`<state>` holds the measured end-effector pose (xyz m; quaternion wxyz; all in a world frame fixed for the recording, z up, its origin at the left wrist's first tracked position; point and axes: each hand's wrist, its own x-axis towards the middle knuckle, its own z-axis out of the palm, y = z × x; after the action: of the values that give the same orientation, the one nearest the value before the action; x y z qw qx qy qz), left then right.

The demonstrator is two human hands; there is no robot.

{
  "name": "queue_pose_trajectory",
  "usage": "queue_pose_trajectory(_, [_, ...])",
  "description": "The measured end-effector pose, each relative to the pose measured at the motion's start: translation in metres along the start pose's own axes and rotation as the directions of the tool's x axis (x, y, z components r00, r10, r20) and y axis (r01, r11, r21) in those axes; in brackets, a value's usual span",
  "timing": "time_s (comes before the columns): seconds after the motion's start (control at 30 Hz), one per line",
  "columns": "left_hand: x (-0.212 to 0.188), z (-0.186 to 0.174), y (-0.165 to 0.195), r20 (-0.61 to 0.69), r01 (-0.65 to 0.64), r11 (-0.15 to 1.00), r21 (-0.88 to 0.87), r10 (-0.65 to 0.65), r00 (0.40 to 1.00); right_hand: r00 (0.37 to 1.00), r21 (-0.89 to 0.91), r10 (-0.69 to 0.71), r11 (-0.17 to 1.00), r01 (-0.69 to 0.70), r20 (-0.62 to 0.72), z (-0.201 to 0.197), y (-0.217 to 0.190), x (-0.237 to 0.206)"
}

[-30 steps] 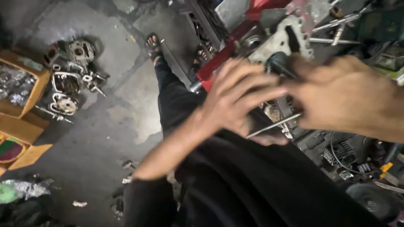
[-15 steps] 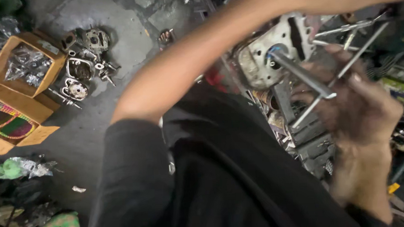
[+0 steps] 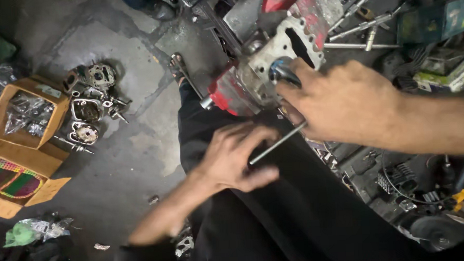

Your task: The person works on a motorcycle cylinder head clamped in a bench vise, using a socket wrench to loosen and tighten fasteners. They handle small valve components by hand, fit parts into the head, and pass parts to a coworker while continuing assembly steps.

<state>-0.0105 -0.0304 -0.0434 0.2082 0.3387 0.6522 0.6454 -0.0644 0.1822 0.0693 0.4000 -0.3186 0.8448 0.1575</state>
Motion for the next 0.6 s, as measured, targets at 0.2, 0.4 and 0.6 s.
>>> queue_pose_trajectory(0.2, [0.004, 0.021, -0.064, -0.377, -0.363, 0.932, 0.025, 0.345, 0.86, 0.943, 0.135, -0.061, 0.991, 0.017, 0.327, 0.005, 0.008, 0.017])
queue_pose_trajectory(0.4, [0.166, -0.027, -0.074, -0.088, -0.508, 0.853, -0.12, 0.501, 0.861, 0.947, 0.979, 0.292, 0.191, 0.077, -0.132, 0.028, 0.003, 0.003])
queue_pose_trajectory(0.6, [0.282, 0.049, -0.094, 0.782, 0.134, 0.986, -0.101, -0.004, 0.623, 0.946, 0.45, 0.319, -0.855, 0.257, 0.067, 0.067, -0.022, -0.002])
